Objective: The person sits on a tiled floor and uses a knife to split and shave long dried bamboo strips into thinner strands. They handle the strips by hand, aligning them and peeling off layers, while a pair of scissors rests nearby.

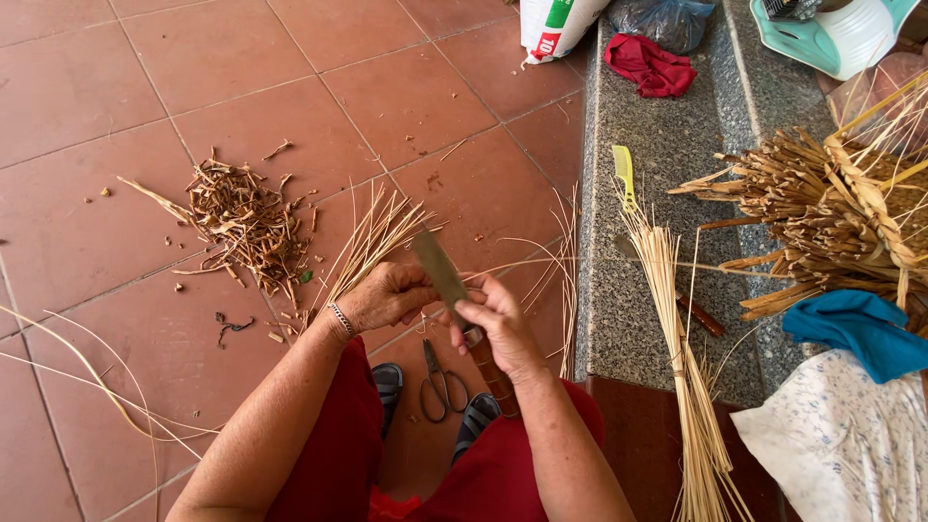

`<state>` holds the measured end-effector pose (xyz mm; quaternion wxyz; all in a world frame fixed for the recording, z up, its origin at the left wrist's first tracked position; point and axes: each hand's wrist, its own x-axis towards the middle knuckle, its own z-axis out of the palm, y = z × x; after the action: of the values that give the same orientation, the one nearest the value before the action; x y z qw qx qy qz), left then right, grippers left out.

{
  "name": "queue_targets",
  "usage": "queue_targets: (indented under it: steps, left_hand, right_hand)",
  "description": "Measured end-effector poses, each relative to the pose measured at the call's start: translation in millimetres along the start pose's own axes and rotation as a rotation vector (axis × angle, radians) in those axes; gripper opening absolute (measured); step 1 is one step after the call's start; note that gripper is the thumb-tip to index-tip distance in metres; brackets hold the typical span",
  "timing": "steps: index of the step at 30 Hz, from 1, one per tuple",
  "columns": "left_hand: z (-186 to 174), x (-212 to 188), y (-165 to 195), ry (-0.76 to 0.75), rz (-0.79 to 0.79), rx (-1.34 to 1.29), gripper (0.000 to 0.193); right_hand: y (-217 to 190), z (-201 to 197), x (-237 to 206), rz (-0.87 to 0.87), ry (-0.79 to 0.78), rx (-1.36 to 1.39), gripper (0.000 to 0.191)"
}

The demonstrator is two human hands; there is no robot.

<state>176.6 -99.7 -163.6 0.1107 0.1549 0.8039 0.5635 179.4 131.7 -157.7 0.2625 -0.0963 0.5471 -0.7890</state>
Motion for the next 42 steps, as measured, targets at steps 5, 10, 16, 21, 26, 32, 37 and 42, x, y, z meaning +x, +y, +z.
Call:
queue_targets:
  steps: [5, 10, 16, 21, 26, 32, 37, 42]
  left_hand:
    - [-5.0, -3.0, 3.2, -0.065, -0.086, -0.074, 0.023]
    - [-14.0, -10.9, 6.9, -0.126, -0.144, -0.137, 0.024]
    - [-22.0, -19.4, 1.1, -0.141, -0.116, -0.093, 0.024]
    - [-28.8, -22.9, -7.1, -0.158, -0.115, -0.091, 0.022]
    - [-30.2, -24.5, -10.5, -0.167, -0.107, -0.06, 0.022]
    - [-36.1, -31.9, -19.4, -0.158, -0.165, -0.1, 0.02]
    - [-36.3, -30.8, -29.0, -0.092, -0.188, 0.075, 0.019]
    - [-19.9, -18.2, -23.1, 0.104, -0.01, 0.341, 0.019]
  right_hand:
    - [7.4, -0.3, 6.6, -0.034, -0.049, 0.034, 0.024]
    - [9.8, -11.2, 5.5, -0.078, -0.019, 0.051, 0.022]
    - [5.2, -26.6, 2.9, -0.13, 0.02, 0.099, 0.016]
    - [-1.5, -38.1, -2.6, -0.193, 0.088, 0.064, 0.016]
    - [-4.7, -46.8, -9.5, -0.212, 0.125, 0.076, 0.013]
    - [-15.3, -68.0, -20.3, -0.289, 0.224, 0.112, 0.009]
    - [-17.7, -73.7, -27.5, -0.314, 0.308, 0.063, 0.007]
    - [-5.2, -63.0, -19.0, -0.311, 0.336, 0.035, 0.009]
